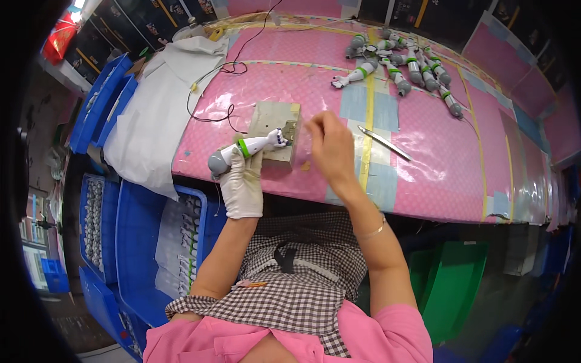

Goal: Applying paint or detail to toy figures using an applicator and organizing them into a storage tray.

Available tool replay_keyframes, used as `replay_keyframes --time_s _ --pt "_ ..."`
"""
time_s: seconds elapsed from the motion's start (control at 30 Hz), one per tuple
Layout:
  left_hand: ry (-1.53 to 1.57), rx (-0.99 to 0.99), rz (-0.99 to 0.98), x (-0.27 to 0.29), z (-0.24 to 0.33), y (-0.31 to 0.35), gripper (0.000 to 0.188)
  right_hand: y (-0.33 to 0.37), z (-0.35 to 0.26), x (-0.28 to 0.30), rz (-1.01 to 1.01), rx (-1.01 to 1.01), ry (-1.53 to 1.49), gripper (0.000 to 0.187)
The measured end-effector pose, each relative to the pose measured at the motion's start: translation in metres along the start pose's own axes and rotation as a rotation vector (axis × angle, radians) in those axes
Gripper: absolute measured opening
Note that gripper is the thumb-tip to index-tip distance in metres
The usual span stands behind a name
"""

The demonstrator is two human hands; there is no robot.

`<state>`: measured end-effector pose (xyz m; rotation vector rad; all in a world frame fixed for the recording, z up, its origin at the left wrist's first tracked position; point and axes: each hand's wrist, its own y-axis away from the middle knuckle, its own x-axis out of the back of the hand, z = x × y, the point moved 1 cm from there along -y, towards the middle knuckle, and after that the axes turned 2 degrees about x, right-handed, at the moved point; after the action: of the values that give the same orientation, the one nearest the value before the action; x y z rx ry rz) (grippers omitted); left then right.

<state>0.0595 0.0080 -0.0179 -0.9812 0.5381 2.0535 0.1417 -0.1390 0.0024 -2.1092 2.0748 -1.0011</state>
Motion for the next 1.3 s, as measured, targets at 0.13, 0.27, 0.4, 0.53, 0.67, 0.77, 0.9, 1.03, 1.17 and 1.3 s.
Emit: replay_keyframes --time_s 0.13,0.27,0.4,0.53,0.67,0.77,0.9,1.03,1.17,1.3 --pt "-0.06 -0.057 -0.023 -0.001 -0.002 0.003 0.028 0.032 -0.036 -0.024 0.043 0.161 -0.253 0.006" --pt "-0.114 0.003 0.05 0.0 -0.004 0.004 0.023 0.041 -0.045 -0.043 0.054 0.24 -0.221 0.008" --pt "-0.143 0.011 0.102 0.004 -0.007 0.002 0.021 0.037 -0.044 -0.05 0.115 0.246 -0.139 0.006" --pt "-0.199 -0.036 0.115 0.004 -0.009 0.002 0.027 0.037 -0.045 -0.052 0.104 0.242 -0.186 0.006" --pt "-0.192 -0.039 0.137 0.003 -0.01 0.002 0.025 0.035 -0.043 -0.052 0.077 0.257 -0.174 0.006" --pt "-0.18 -0.084 0.106 0.003 -0.01 0.002 0.024 0.033 -0.042 -0.049 0.107 0.229 -0.157 0.006" --pt "-0.19 -0.046 0.136 0.004 -0.011 0.001 0.024 0.033 -0.042 -0.049 0.067 0.216 -0.182 0.007" --pt "-0.178 -0.024 0.113 0.004 -0.009 0.001 0.023 0.034 -0.042 -0.05 0.046 0.192 -0.238 0.007" --pt "-0.15 -0.014 0.107 0.003 -0.008 0.002 0.024 0.033 -0.041 -0.048 0.085 0.198 -0.174 0.007" --pt "-0.17 -0.031 0.109 0.002 -0.008 0.004 0.026 0.032 -0.041 -0.045 0.065 0.223 -0.172 0.006"
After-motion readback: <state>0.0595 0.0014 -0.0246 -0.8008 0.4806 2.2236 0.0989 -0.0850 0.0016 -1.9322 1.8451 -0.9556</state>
